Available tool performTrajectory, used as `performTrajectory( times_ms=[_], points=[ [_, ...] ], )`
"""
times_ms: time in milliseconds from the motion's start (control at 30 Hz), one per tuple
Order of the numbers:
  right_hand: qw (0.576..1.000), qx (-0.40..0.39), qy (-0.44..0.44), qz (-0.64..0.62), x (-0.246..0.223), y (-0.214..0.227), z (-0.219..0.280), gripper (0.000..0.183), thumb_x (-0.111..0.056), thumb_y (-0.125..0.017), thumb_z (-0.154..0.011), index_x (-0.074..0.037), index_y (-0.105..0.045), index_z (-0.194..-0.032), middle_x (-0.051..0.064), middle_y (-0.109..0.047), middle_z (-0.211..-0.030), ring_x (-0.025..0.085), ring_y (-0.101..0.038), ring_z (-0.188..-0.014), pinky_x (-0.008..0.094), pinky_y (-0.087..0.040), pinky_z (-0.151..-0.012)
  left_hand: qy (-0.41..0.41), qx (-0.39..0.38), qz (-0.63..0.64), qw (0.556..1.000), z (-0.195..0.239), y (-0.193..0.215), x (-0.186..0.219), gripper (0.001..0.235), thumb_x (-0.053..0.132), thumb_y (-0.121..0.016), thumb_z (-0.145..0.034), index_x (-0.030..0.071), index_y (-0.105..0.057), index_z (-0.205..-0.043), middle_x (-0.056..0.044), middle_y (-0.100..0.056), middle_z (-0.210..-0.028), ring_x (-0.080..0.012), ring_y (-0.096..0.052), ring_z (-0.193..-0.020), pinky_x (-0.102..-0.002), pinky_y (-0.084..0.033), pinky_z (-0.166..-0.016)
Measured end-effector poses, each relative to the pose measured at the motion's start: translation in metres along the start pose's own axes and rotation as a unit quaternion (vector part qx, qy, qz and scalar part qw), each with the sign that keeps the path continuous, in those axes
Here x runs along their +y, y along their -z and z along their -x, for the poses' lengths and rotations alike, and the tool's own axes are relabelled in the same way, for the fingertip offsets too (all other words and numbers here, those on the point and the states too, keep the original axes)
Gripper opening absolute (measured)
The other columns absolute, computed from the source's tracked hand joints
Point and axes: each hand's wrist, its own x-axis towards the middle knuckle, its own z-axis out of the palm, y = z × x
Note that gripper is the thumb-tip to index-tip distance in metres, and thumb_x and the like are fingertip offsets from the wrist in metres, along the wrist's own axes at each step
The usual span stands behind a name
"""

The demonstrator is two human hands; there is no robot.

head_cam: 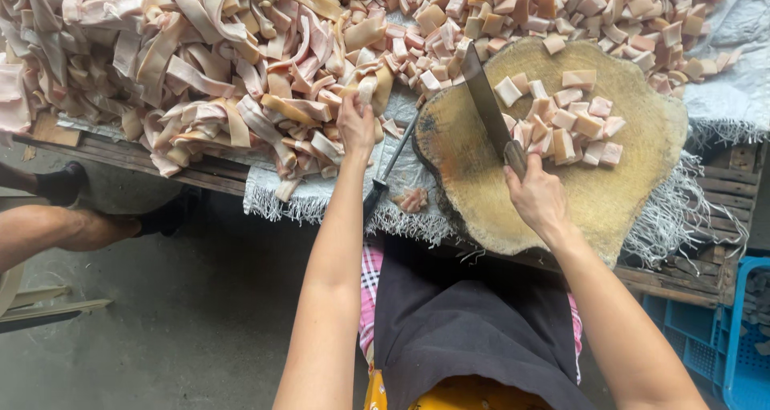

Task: The person uses a large cleaver to chop strips of pork skin into small cubes on a wooden cutting board. They repeatedly pick up strips from a pile, cut them into uniform pieces, and occasionally move the cut pieces aside.

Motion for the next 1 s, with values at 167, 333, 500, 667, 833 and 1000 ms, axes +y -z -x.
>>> performTrajectory(
  times_ms=[167, 333, 500, 667, 833, 1000],
  points=[
    [1.0, -0.001, 0.011, -0.001, -0.021, -0.007, -0.047, 0.05, -0.043, -0.054, -0.104, 0.0, -0.045, -0.128, 0.038, -0.068, -0.099, 0.057, -0.066, -0.096, 0.06, -0.052, -0.086, -0.059, -0.087, -0.197, 0.975, -0.064, -0.026, -0.003, 0.087, 0.026, -0.081, -0.083, -0.001, -0.034, -0.152, -0.03, -0.043, -0.148, -0.0455, -0.039, -0.137, -0.05, -0.029, -0.117],
    [1.0, 0.013, 0.019, 0.006, -0.038, -0.01, -0.06, 0.047, -0.043, -0.053, -0.103, -0.001, -0.048, -0.125, 0.034, -0.071, -0.099, 0.055, -0.066, -0.099, 0.06, -0.05, -0.091, 0.0, -0.131, -0.38, 0.916, -0.065, -0.046, -0.002, 0.099, 0.032, -0.083, -0.076, 0.003, -0.03, -0.153, -0.018, -0.047, -0.147, -0.0377, -0.041, -0.137, -0.059, -0.023, -0.116],
    [0.999, -0.036, -0.026, -0.02, -0.037, -0.002, -0.067, 0.049, -0.043, -0.049, -0.105, 0.002, -0.047, -0.125, 0.033, -0.072, -0.095, 0.051, -0.071, -0.096, 0.057, -0.055, -0.089, -0.038, -0.121, -0.417, 0.9, -0.046, -0.061, -0.019, 0.05, 0.022, -0.067, -0.088, 0.008, -0.054, -0.134, -0.012, -0.066, -0.124, -0.0339, -0.049, -0.129, -0.06, -0.03, -0.113],
    [1.0, -0.009, 0.005, -0.023, -0.037, -0.001, -0.067, 0.048, -0.041, -0.052, -0.105, 0.002, -0.048, -0.124, 0.034, -0.069, -0.099, 0.052, -0.069, -0.096, 0.058, -0.054, -0.087, -0.156, -0.092, -0.396, 0.9, 0.006, -0.045, -0.026, 0.023, 0.015, -0.049, -0.097, 0.007, -0.07, -0.104, -0.013, -0.073, -0.111, -0.0333, -0.055, -0.119, -0.05, -0.038, -0.107],
    [0.999, 0.026, 0.017, -0.023, -0.042, -0.001, -0.062, 0.047, -0.043, -0.056, -0.102, -0.001, -0.05, -0.121, 0.033, -0.066, -0.108, 0.053, -0.065, -0.099, 0.059, -0.051, -0.085, -0.135, -0.123, -0.373, 0.909, 0.058, -0.023, -0.017, 0.023, 0.014, -0.051, -0.095, 0.008, -0.071, -0.105, -0.013, -0.073, -0.105, -0.0339, -0.058, -0.112, -0.05, -0.039, -0.103],
    [0.999, -0.004, 0.011, -0.045, -0.042, 0.001, -0.06, 0.048, -0.044, -0.055, -0.104, 0.0, -0.049, -0.121, 0.031, -0.07, -0.101, 0.05, -0.07, -0.093, 0.056, -0.052, -0.09, -0.145, -0.114, -0.329, 0.926, 0.076, -0.009, -0.018, 0.023, 0.011, -0.052, -0.091, 0.007, -0.071, -0.103, -0.015, -0.073, -0.106, -0.0365, -0.059, -0.109, -0.048, -0.041, -0.103]
  ],
)
